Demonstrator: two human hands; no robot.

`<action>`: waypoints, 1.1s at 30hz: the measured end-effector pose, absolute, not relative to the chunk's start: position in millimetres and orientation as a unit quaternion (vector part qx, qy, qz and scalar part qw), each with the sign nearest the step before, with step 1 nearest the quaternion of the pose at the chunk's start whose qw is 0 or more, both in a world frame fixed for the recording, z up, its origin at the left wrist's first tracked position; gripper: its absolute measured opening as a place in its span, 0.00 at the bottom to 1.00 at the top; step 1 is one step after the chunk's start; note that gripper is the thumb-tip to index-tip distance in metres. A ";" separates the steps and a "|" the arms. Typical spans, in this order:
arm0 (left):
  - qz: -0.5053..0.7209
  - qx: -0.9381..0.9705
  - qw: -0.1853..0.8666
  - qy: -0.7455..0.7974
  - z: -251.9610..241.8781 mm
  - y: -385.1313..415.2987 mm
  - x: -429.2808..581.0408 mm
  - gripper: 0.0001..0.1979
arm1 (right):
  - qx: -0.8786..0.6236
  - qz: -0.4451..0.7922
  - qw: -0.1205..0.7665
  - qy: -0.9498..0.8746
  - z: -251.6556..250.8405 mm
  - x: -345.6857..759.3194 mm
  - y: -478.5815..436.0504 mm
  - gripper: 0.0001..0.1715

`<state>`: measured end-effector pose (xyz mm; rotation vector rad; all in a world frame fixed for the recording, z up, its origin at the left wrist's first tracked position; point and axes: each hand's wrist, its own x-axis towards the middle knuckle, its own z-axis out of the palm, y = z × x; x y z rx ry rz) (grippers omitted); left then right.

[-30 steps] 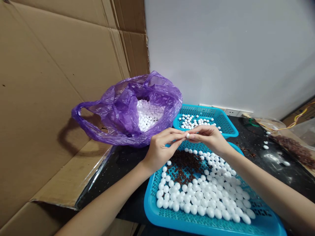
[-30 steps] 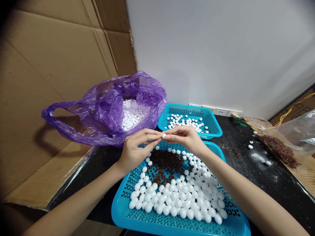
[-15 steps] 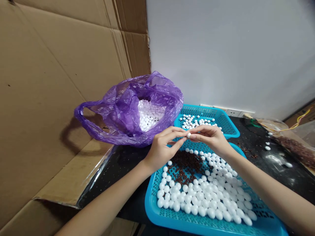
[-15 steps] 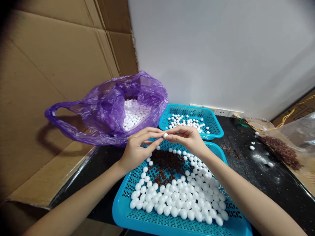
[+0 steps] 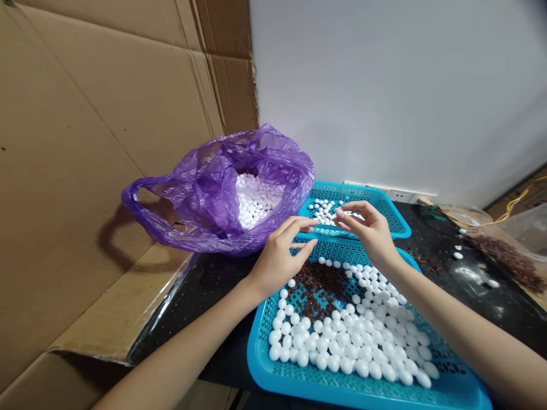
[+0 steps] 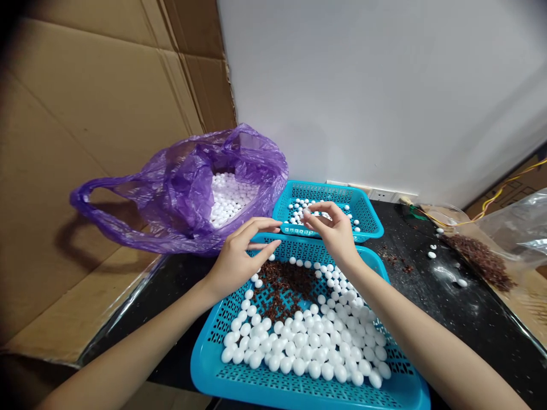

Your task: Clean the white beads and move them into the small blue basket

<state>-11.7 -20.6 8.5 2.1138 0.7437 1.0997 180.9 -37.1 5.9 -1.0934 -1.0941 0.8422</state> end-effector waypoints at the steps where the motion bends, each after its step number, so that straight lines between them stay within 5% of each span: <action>1: 0.413 0.806 0.316 0.284 8.2 -20.4 -11.7 0.13 | -0.485 0.367 0.642 -0.467 3.8 182.7 -35.3 0.10; 7: 0.380 0.832 0.288 0.282 9.1 -18.6 -13.0 0.07 | -0.509 0.391 0.620 -0.453 0.8 188.2 -32.6 0.16; 11: 0.243 0.903 0.220 0.278 10.1 -19.3 -14.9 0.05 | -0.484 0.396 0.558 -0.545 4.7 182.8 -37.7 0.10; 20: 0.007 0.962 0.068 0.264 8.8 -23.4 -18.1 0.10 | -0.392 0.307 0.230 -0.836 7.4 171.7 -51.1 0.10; 28: 0.059 0.966 0.087 0.235 16.3 -26.5 -18.1 0.05 | -0.385 0.370 0.117 -0.837 5.3 173.3 -53.1 0.05; 33: 0.030 0.971 0.187 0.143 17.0 -28.6 -19.3 0.07 | -0.351 0.384 0.057 -0.852 0.3 171.6 -50.8 0.07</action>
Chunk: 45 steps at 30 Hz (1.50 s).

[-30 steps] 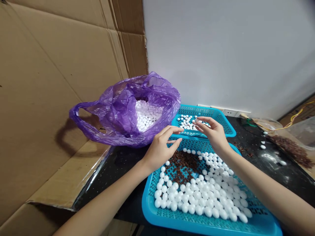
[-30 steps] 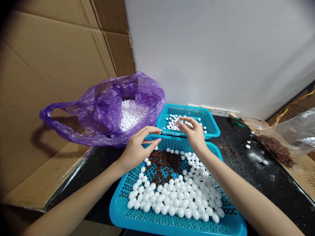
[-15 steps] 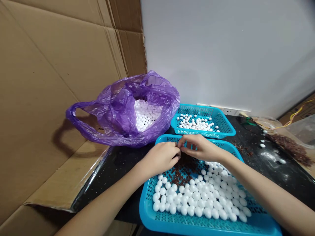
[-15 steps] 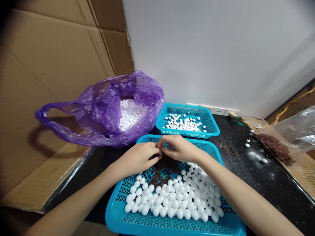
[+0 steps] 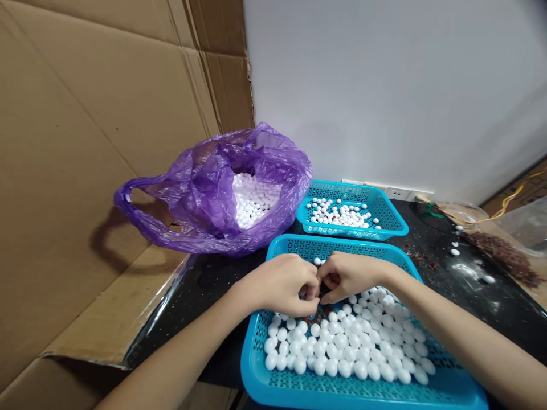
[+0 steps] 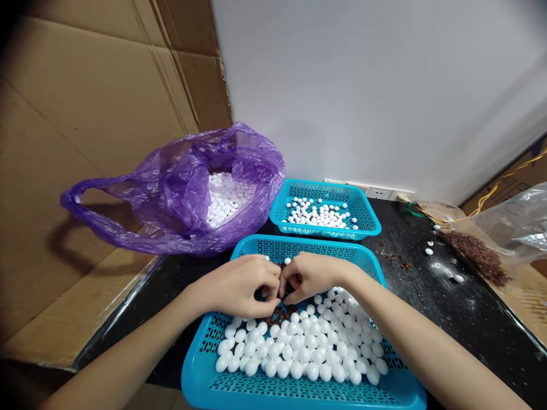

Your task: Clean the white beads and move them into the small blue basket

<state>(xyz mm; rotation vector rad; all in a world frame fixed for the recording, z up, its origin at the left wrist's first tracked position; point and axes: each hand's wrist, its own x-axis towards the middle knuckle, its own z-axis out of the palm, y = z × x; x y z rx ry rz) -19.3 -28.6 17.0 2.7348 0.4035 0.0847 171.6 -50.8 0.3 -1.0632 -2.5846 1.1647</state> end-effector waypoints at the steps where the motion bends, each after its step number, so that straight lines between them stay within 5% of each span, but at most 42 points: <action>1: 0.028 0.969 0.208 0.128 16.5 -28.7 -20.0 0.06 | -0.349 0.383 0.052 -0.854 0.2 171.5 -50.4 0.08; 27: -0.049 0.959 0.261 0.098 17.8 -28.4 -23.7 0.13 | -0.335 0.427 0.030 -0.839 -5.2 161.0 -52.6 0.09; 45: -0.059 0.945 0.298 0.125 15.8 -30.6 -26.3 0.03 | -0.344 0.490 0.107 -0.794 8.6 175.4 -52.7 0.04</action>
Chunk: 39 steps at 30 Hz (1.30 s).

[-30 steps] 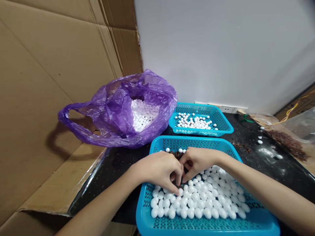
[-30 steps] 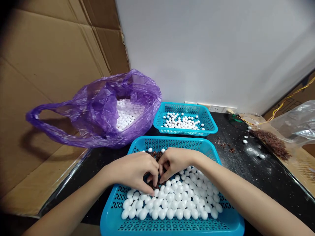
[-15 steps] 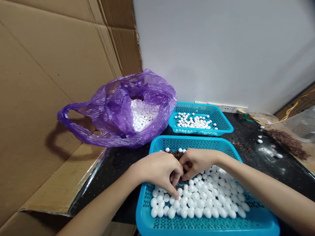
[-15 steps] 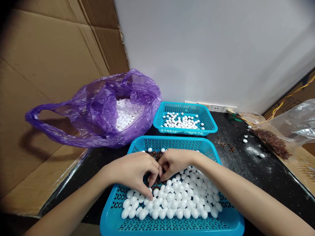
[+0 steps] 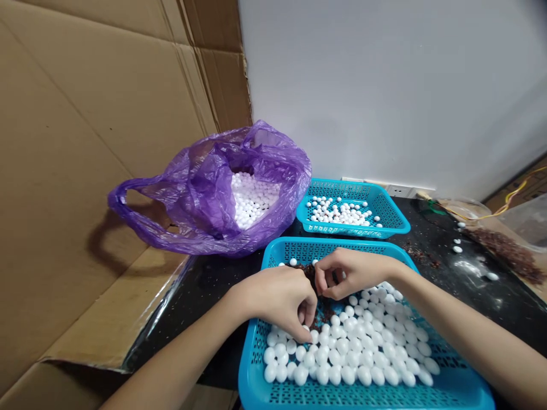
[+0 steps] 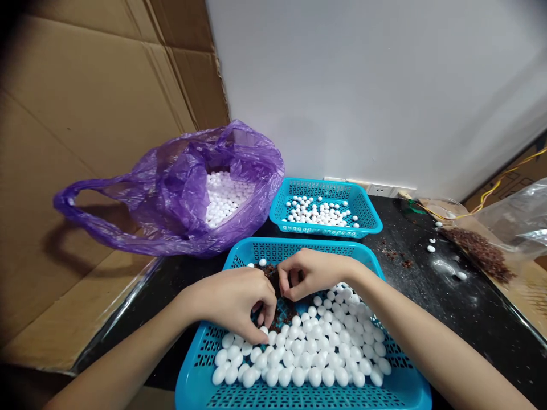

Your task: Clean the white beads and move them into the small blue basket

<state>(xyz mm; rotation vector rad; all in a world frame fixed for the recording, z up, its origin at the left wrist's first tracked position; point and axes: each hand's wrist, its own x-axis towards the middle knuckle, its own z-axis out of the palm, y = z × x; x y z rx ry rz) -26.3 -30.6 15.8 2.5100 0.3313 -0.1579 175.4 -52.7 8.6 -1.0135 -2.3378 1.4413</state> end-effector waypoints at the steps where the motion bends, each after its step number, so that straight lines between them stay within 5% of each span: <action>1: -0.056 0.943 0.303 0.126 15.8 -30.8 -26.4 0.03 | -0.347 0.491 0.124 -0.789 9.6 176.0 -52.8 0.04; 14: -0.038 0.934 0.327 0.137 18.7 -30.1 -24.5 0.05 | -0.360 0.506 0.300 -0.724 18.2 182.5 -51.7 0.04; 19: 0.031 0.892 0.408 0.192 23.0 -29.6 -21.0 0.14 | -0.357 0.496 0.343 -0.713 17.6 182.8 -51.2 0.09; 25: 0.103 0.792 0.537 0.270 21.3 -27.7 -14.8 0.11 | -0.380 0.431 0.426 -0.698 16.5 183.8 -48.3 0.05; 31: 0.251 0.639 0.658 0.309 15.8 -17.5 -10.9 0.18 | -0.347 0.488 0.505 -0.622 13.1 185.7 -43.0 0.03; 39: 0.300 0.611 0.682 0.270 15.6 -9.7 -12.5 0.14 | -0.332 0.583 0.499 -0.548 9.8 186.9 -40.8 0.06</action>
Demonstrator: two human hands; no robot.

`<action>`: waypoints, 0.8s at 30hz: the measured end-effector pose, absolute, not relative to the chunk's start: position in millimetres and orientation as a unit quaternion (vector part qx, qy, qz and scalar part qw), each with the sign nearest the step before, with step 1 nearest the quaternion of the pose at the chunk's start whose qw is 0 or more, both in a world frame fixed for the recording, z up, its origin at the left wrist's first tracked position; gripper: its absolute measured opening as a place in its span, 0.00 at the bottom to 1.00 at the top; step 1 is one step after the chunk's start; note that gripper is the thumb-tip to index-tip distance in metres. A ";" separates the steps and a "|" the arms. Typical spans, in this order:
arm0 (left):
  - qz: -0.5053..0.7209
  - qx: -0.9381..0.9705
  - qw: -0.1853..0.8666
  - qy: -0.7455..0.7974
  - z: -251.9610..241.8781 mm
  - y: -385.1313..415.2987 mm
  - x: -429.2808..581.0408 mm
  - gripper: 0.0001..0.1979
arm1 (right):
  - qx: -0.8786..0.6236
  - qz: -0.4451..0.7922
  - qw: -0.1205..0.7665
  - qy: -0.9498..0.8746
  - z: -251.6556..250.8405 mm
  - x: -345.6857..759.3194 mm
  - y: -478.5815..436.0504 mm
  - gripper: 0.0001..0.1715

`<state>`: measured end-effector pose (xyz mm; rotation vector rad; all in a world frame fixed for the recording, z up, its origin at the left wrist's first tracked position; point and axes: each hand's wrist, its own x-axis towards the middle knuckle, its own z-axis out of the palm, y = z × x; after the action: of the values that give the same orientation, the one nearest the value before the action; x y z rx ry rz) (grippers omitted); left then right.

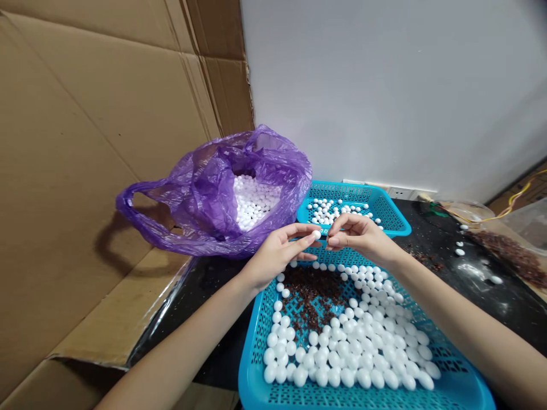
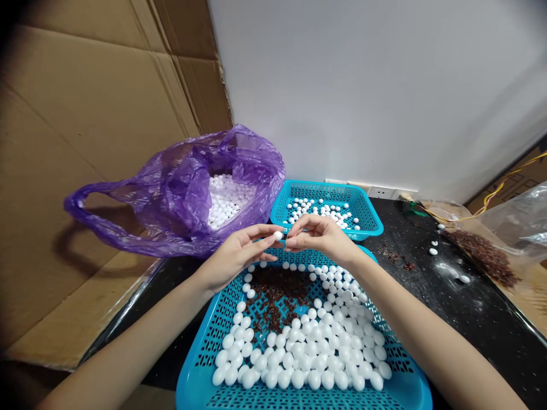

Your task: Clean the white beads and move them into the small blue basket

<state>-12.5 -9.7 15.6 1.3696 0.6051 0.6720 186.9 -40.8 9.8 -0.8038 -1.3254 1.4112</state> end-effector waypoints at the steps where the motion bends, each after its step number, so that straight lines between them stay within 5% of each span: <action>1: 0.303 0.607 0.683 0.271 15.2 -9.7 -12.4 0.14 | -0.329 0.592 0.496 -0.544 9.1 186.7 -40.9 0.07; 24: 0.312 0.617 0.672 0.265 19.3 -15.1 -10.9 0.14 | -0.333 0.574 0.479 -0.574 7.2 185.1 -42.6 0.05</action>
<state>-10.9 -15.1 19.3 1.3883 0.5973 0.7032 185.1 -42.6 7.2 -0.8116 -1.4018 1.4008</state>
